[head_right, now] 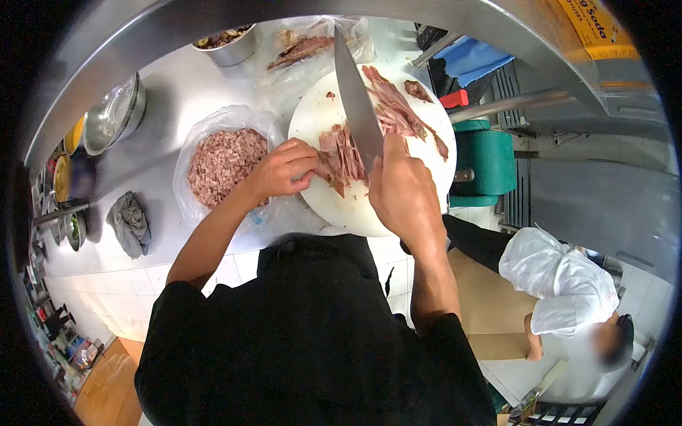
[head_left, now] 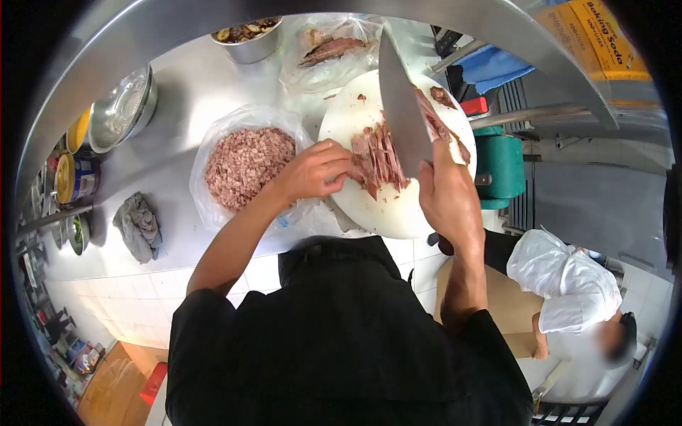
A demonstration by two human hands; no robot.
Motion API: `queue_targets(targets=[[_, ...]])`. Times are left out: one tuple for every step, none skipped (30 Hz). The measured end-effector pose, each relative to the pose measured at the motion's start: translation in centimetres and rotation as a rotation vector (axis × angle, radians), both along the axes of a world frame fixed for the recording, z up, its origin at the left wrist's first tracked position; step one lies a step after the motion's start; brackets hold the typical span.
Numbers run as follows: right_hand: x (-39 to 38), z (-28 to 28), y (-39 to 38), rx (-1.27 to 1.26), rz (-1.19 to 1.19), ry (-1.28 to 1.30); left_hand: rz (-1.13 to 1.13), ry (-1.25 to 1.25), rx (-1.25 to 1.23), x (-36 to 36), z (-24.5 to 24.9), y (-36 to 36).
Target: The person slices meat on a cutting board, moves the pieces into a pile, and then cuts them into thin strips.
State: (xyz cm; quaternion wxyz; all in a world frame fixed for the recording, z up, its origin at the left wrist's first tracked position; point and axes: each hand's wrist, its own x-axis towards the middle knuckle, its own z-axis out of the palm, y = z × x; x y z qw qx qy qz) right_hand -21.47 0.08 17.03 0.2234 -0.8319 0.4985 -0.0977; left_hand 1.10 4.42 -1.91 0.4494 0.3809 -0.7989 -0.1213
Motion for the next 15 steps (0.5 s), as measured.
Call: queue_targets(targets=[[0.2, 0.7, 0.2, -0.042, -0.003, -0.041, -0.006, -0.006, 0.001, 0.0, 0.0, 0.0], [0.4, 1.0, 0.2, -0.089, -0.003, -0.083, -0.01, -0.007, 0.003, 0.1, 0.1, 0.0], [0.4, 0.8, 0.2, -0.075, -0.009, -0.097, -0.012, -0.008, 0.005, 0.2, 0.2, 0.0], [0.5, 0.3, -0.1, -0.061, -0.011, -0.112, -0.01, -0.01, 0.005, 0.3, 0.2, 0.0], [0.6, -0.3, -0.4, -0.047, -0.012, -0.126, 0.003, -0.036, -0.017, 0.4, 0.3, 0.0], [0.7, -1.6, -0.8, -0.033, 0.017, -0.087, 0.013, -0.061, -0.038, 0.4, 0.5, 0.0], [0.8, -3.4, -1.4, -0.019, 0.042, -0.049, 0.019, -0.087, -0.06, 0.4, 0.7, -0.1], [0.9, -4.8, -1.6, -0.007, 0.066, -0.009, 0.037, -0.096, -0.046, 0.5, 0.9, -0.1], [1.0, -5.9, -1.4, -0.005, 0.069, 0.009, 0.056, -0.104, -0.034, 0.6, 1.3, -0.1], [1.3, -6.8, -1.2, -0.002, 0.076, 0.026, 0.079, -0.113, -0.02, 0.8, 1.5, -0.2], [1.8, -7.2, -1.2, 0.002, 0.089, 0.043, 0.107, -0.124, -0.023, 0.9, 1.5, -0.2], [2.0, -7.3, -1.0, 0.044, 0.088, 0.024, 0.137, -0.134, -0.022, 0.9, 1.6, -0.1], [2.1, -7.1, -0.9, 0.082, 0.09, 0.055, 0.16, -0.144, -0.017, 0.8, 1.6, 0.2], [2.2, -6.7, -1.0, 0.115, 0.088, 0.085, 0.13, -0.162, -0.031, 0.7, 1.7, 0.4], [2.2, -6.5, -1.2, 0.143, 0.082, 0.114, 0.098, -0.179, -0.05, 0.5, 1.8, 0.6]])
